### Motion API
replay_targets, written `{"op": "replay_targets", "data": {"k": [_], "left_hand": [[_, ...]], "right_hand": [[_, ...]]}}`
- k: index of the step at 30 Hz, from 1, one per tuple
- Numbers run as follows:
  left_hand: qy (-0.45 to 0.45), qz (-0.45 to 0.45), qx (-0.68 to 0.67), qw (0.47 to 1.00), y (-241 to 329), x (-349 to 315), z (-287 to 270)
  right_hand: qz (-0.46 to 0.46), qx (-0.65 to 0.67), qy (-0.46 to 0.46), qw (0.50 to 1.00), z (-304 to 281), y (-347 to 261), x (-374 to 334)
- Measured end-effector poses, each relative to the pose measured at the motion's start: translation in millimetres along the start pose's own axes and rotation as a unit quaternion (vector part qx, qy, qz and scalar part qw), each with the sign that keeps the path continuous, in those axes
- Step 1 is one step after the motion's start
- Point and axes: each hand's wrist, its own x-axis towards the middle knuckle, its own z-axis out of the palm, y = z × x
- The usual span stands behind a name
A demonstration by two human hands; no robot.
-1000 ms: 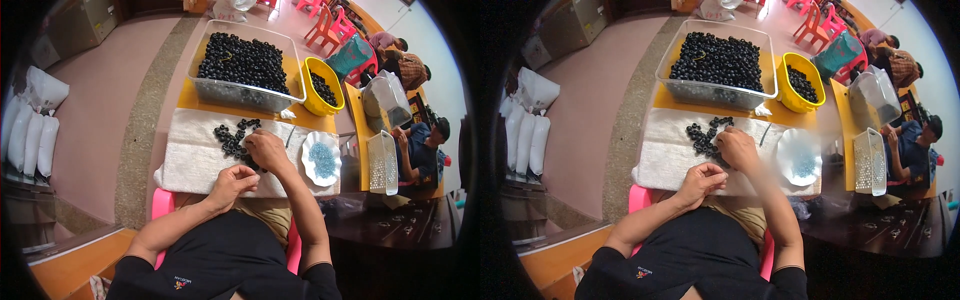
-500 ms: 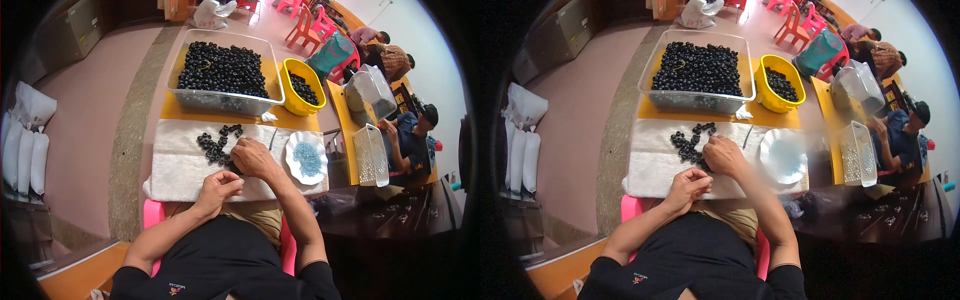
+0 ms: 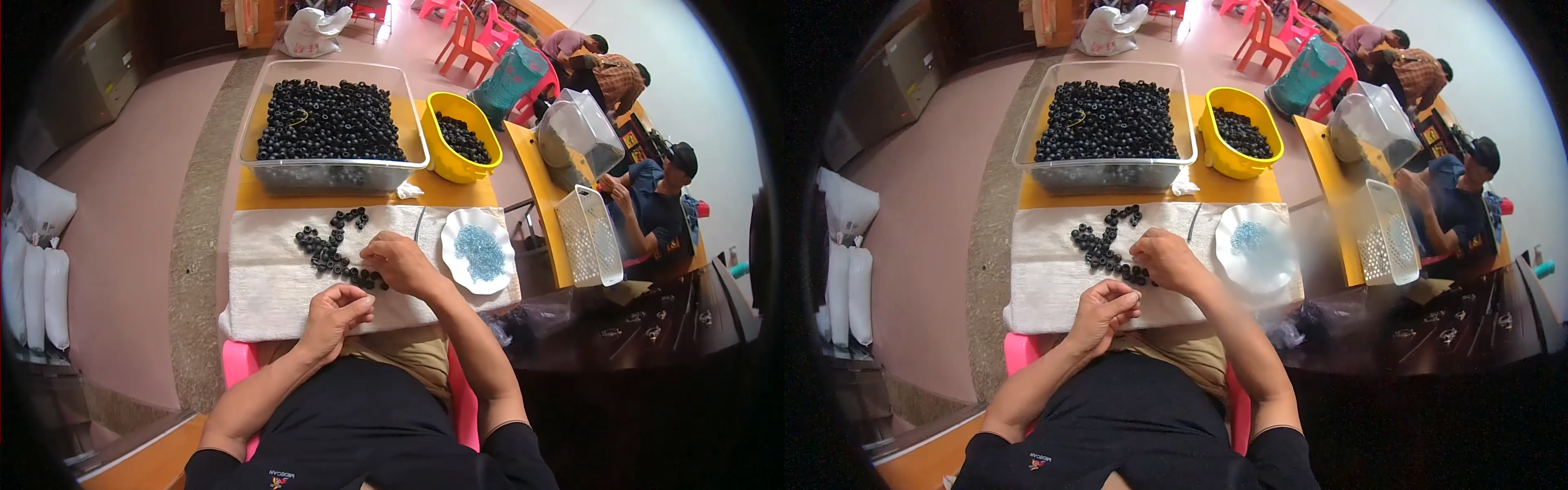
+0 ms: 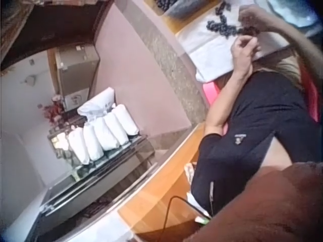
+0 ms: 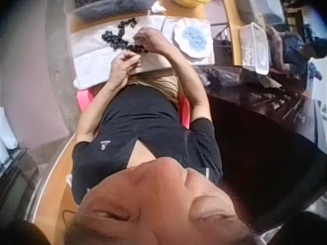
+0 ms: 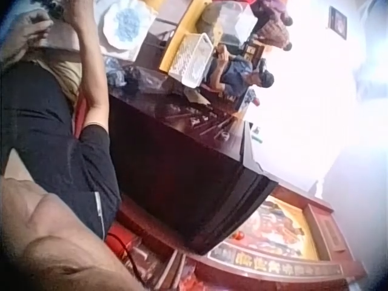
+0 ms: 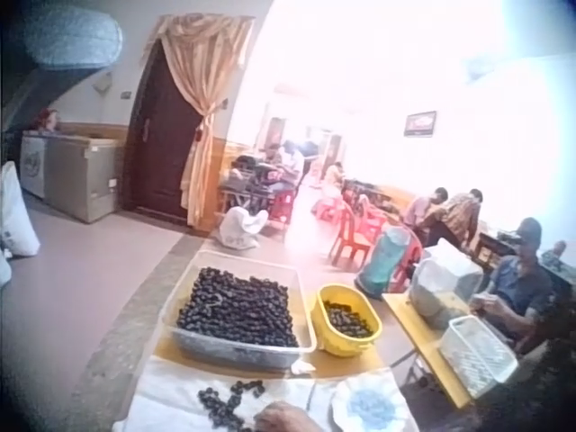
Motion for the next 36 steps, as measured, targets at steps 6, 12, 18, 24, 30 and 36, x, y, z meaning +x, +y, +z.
{"op": "replay_targets", "data": {"k": [6,12,18,24,30,36], "left_hand": [[-0.01,0.006,0.008,1.0,-0.7,-2.1,-0.3],[-0.053,0.018,-0.001,0.998,-1.1,-3.2,2.7],[-0.097,0.003,0.033,0.995,3.9,-1.7,2.6],[-0.114,0.005,0.048,0.992,1.5,-2.0,0.4],[-0.138,0.003,0.049,0.989,0.1,-0.7,-2.4],[-0.143,0.001,0.054,0.988,0.2,-0.3,-0.8]], "right_hand": [[0.048,0.112,-0.02,0.992,-12.6,-16.4,-20.2],[0.146,0.327,-0.082,0.93,-24.7,-35.7,-49.8],[0.156,0.369,-0.079,0.913,-28.5,-30.0,-68.5],[0.137,0.326,-0.074,0.933,-27.0,-34.9,-72.9],[0.122,0.318,-0.068,0.938,-28.2,-38.6,-74.8],[0.131,0.329,-0.067,0.933,-29.6,-41.5,-76.4]]}}
